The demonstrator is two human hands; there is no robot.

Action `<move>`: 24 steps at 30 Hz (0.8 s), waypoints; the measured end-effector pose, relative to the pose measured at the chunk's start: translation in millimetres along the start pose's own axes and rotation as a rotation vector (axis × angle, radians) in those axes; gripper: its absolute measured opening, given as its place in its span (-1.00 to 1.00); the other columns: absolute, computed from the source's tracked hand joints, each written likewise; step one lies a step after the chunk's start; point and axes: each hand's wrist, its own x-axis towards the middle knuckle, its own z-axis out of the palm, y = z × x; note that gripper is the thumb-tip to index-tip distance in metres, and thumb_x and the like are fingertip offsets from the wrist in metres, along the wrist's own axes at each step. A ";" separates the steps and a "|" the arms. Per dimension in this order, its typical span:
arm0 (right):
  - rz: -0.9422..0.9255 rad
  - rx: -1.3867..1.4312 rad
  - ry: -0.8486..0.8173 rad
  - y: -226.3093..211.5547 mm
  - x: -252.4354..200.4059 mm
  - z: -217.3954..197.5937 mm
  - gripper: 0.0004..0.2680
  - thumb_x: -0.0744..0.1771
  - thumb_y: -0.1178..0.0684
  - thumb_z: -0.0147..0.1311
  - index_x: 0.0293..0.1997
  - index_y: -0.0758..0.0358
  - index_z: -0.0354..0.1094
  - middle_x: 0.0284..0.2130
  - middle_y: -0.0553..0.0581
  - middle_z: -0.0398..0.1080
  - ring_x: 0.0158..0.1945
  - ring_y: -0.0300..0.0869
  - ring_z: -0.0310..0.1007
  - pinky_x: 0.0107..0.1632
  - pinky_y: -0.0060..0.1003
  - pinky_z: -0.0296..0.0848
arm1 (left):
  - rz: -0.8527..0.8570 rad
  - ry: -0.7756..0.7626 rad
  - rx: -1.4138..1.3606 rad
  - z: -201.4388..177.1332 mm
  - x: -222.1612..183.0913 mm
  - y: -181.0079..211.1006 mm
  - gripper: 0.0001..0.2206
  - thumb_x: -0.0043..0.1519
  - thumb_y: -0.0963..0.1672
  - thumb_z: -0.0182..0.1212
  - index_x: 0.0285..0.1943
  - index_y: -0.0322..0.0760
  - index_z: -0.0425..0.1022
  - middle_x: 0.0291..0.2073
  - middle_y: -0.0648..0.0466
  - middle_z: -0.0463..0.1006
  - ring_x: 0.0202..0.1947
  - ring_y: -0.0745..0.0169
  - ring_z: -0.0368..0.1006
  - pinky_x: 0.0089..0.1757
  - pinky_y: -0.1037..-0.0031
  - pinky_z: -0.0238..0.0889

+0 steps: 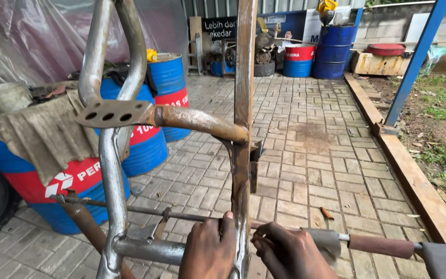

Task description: Manually sanding a metal motorcycle frame using a small piece of sandpaper to smooth the surface.

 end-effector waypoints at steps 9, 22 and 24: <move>-0.085 -0.052 0.007 -6.2 8.8 -3.0 -0.91 0.21 0.16 0.16 -0.32 0.06 0.51 -0.64 -0.09 0.69 -0.70 -0.37 0.60 -0.62 -0.42 0.53 | -0.001 -0.039 0.096 7.4 13.6 -11.8 -0.40 0.43 0.16 -0.33 -0.28 -0.29 0.49 -0.37 -0.02 0.48 -0.39 0.14 0.52 -0.25 0.35 0.56; -0.658 -0.253 -0.102 -16.0 27.1 -10.3 -0.94 0.24 0.22 0.16 -0.32 0.18 0.41 -0.54 -0.03 0.51 -0.67 -0.23 0.47 -0.62 -0.31 0.49 | -0.059 0.037 -0.001 5.8 -0.4 -0.7 -0.37 0.40 0.14 -0.27 -0.23 -0.42 0.59 -0.28 -0.23 0.58 -0.33 -0.05 0.63 -0.17 0.17 0.55; -0.546 -0.225 -0.044 -23.7 31.0 -15.1 -0.95 0.23 0.21 0.16 -0.32 0.23 0.49 -0.57 0.01 0.52 -0.70 -0.23 0.43 -0.62 -0.33 0.45 | -0.064 -0.011 -0.005 -0.6 -4.5 6.3 -0.35 0.41 0.14 -0.31 -0.23 -0.46 0.58 -0.31 -0.22 0.57 -0.38 -0.03 0.62 -0.25 0.20 0.56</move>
